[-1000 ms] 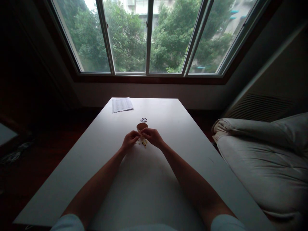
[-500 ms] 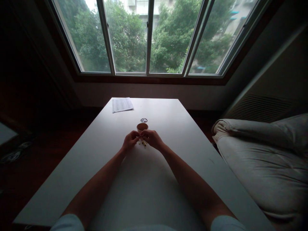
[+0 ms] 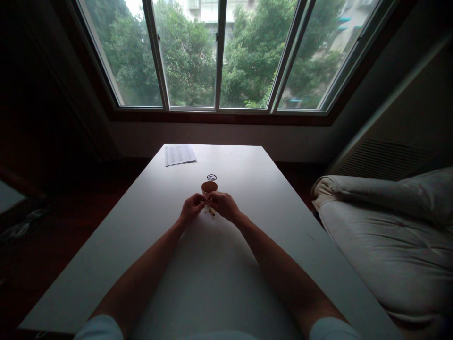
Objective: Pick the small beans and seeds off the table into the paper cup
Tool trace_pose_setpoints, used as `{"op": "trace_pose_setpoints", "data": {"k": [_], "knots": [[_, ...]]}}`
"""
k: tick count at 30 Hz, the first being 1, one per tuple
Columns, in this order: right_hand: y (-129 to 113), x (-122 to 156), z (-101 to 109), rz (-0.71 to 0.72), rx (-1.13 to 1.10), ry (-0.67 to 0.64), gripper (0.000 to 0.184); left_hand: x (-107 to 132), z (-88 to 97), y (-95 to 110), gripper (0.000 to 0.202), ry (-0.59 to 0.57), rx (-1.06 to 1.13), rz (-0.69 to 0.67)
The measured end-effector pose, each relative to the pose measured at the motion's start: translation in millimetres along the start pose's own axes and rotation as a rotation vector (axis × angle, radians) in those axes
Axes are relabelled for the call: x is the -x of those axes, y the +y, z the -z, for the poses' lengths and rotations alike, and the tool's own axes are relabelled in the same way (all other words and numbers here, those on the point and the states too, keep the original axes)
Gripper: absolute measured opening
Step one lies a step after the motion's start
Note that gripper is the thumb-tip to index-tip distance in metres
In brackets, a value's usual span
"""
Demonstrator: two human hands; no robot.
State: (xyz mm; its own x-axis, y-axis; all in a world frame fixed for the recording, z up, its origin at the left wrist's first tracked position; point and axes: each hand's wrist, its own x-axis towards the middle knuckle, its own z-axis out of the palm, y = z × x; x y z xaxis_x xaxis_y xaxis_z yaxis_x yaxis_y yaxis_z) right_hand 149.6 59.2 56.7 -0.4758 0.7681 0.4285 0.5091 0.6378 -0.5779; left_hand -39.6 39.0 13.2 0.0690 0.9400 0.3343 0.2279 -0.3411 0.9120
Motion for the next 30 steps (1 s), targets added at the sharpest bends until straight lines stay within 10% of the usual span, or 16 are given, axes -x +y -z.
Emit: {"op": "trace_pose_setpoints", "data": {"k": [30], "knots": [[0.5, -2.5, 8.0, -0.079, -0.01, 0.055, 0.004, 2.0, -0.3, -0.7, 0.02, 0.01, 0.036, 0.045]]}}
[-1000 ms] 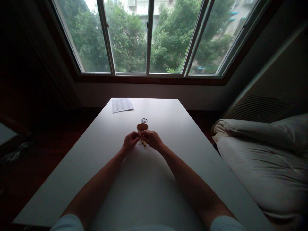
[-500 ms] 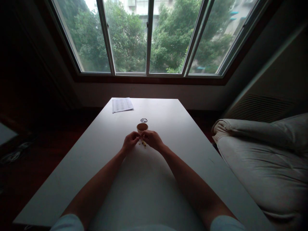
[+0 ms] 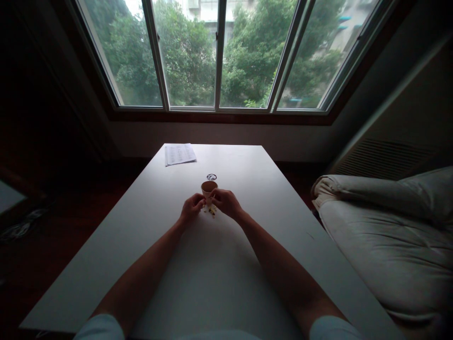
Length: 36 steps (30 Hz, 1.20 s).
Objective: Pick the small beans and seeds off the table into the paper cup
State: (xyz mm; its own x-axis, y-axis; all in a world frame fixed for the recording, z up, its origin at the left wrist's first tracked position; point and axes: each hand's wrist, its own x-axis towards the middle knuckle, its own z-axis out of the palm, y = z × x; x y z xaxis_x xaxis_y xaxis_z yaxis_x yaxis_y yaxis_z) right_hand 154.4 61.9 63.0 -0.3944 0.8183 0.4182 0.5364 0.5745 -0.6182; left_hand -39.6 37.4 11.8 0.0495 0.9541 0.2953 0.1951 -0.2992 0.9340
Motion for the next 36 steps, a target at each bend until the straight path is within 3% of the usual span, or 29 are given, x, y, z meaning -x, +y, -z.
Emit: {"op": "trace_pose_setpoints", "data": {"k": [8, 15, 31, 36], "knots": [[-0.2, -3.6, 2.7, -0.055, -0.108, 0.116, 0.014, 1.9, -2.1, 0.8, 0.02, -0.008, -0.025, 0.033], [13.2, -9.7, -5.3, -0.145, -0.235, 0.237, 0.026, 2.5, -2.6, -7.5, 0.018, -0.037, -0.108, 0.002], [41.5, -16.4, -14.1, -0.196, -0.387, 0.221, 0.038, 4.0, -4.7, -7.2, 0.017, -0.046, -0.322, -0.001], [48.3, -16.3, -13.3, -0.193, -0.384, 0.235, 0.035, 4.0, -2.0, -1.8, 0.015, -0.088, -0.479, -0.096]]}}
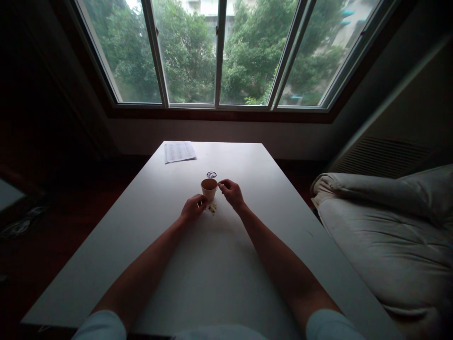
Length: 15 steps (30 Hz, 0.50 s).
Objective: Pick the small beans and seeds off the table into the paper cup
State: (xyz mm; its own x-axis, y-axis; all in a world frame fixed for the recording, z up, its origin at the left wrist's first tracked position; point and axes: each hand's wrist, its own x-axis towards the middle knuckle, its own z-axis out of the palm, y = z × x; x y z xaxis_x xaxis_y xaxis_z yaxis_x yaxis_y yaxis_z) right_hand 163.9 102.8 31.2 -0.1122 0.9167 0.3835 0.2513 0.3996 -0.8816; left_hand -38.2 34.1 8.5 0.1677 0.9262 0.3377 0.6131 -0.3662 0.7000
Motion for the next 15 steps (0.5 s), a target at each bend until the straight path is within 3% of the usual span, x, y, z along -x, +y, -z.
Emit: {"op": "trace_pose_setpoints", "data": {"k": [7, 15], "knots": [[6.0, 3.6, 3.0, 0.025, 0.045, -0.039, 0.028, 4.7, 3.1, 10.0, 0.018, -0.085, -0.178, -0.089], [19.4, 9.9, 13.4, 0.048, 0.164, -0.455, 0.017, 6.3, 4.6, 13.8, 0.024, -0.128, -0.27, -0.075]]}}
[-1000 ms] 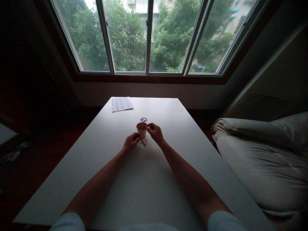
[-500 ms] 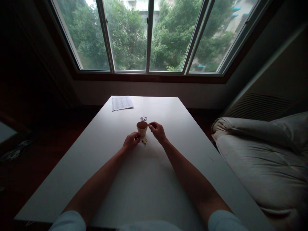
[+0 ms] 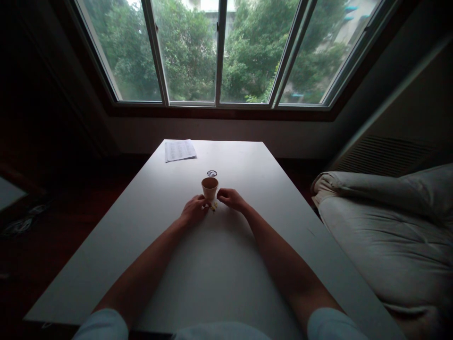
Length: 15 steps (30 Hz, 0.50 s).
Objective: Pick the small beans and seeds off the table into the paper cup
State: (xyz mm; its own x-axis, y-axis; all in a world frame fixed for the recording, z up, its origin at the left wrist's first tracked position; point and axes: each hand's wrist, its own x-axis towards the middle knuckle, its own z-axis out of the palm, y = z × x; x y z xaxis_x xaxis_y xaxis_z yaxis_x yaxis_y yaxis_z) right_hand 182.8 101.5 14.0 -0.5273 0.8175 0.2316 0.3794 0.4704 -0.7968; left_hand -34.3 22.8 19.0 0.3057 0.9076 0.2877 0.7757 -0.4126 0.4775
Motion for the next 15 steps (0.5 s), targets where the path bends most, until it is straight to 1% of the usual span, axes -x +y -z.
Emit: {"op": "trace_pose_setpoints", "data": {"k": [3, 6, 11, 15], "knots": [[0.2, 3.5, 7.6, -0.043, 0.077, -0.127, 0.016, 0.4, 0.6, 1.0, 0.022, 0.001, -0.022, 0.033], [-2.8, 6.3, 13.2, -0.06, 0.1, -0.211, 0.018, 0.9, 1.0, 1.0, 0.022, -0.003, -0.035, 0.049], [-8.3, 8.5, 14.7, 0.006, 0.084, -0.403, 0.02, 0.8, 1.4, 0.4, 0.02, -0.002, -0.029, 0.053], [-9.2, 10.5, 10.1, 0.02, 0.086, -0.449, 0.025, 0.9, 3.3, 1.4, 0.019, -0.014, -0.016, 0.07]]}}
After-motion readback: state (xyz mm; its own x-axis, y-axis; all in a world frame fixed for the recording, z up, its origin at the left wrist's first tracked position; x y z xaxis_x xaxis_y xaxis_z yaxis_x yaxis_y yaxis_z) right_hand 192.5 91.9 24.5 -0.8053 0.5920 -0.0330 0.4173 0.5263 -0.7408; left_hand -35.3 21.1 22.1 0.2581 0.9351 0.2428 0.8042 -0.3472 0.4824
